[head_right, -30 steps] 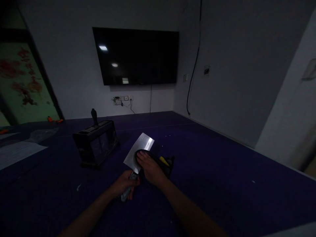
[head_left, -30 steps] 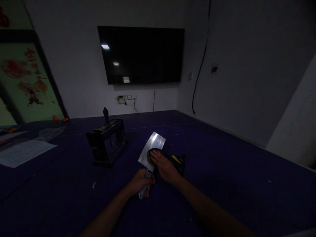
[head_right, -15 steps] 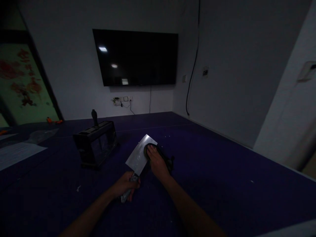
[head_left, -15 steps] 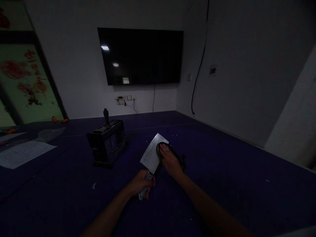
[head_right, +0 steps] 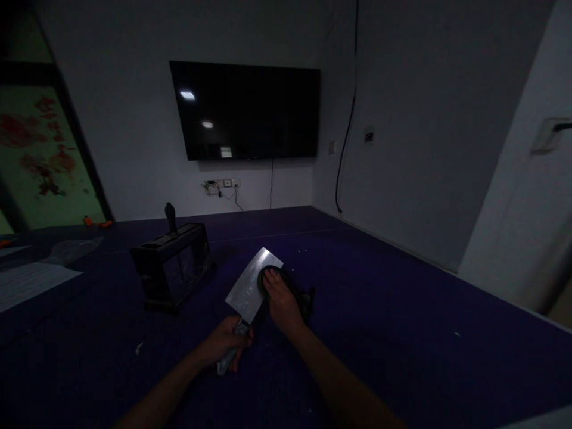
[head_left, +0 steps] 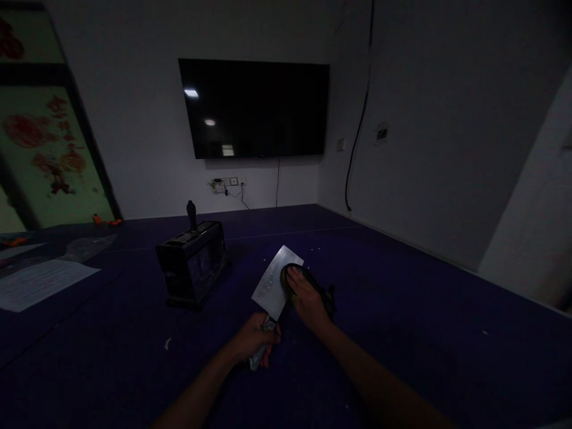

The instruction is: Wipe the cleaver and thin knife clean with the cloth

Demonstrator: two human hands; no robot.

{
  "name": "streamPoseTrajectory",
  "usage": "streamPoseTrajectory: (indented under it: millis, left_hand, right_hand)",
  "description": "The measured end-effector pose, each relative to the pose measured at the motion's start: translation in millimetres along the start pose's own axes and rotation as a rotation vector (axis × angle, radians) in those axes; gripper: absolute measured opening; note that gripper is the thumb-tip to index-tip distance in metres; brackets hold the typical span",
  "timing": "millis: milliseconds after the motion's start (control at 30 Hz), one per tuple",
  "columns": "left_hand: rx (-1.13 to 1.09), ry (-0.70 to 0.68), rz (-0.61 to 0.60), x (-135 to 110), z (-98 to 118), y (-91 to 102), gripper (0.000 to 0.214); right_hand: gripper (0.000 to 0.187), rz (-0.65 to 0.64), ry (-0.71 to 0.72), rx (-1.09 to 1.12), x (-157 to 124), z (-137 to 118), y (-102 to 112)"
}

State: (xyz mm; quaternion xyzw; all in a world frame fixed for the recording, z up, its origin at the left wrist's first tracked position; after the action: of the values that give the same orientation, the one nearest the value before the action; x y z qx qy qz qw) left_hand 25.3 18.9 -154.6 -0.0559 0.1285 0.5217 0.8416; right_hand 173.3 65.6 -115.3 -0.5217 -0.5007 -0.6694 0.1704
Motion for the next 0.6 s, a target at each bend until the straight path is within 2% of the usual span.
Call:
streamPoseTrajectory:
  millis: [167,300,600]
  left_hand:
    - [-0.005,-0.012,0.006,0.3,1.0,-0.3,0.025]
    - [0.001,0.005,0.002,-2.1,3.1,-1.2,0.025]
    - [0.047,0.015,-0.03,-2.6,3.5,-1.7,0.028]
  right_hand:
    - [0.063,0.033,0.056,0.018,-1.4,-3.1,0.3]
    - [0.063,0.026,0.048,-0.009,-2.4,0.4,-0.8]
    - [0.07,0.12,-0.169,-0.088,-5.9,20.6,4.6]
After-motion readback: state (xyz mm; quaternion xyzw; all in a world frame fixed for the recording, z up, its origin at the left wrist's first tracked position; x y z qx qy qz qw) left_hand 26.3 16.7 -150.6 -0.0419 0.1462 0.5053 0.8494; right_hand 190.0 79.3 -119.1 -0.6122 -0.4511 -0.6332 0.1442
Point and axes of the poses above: each hand's wrist, its own x-axis towards the middle knuckle, its own y-axis out of the back of the hand, z = x × y, the point moved 4 cm from there along x, towards the middle knuckle, and after that the axes turned 5 degrees about y, right-handed, at the moved point
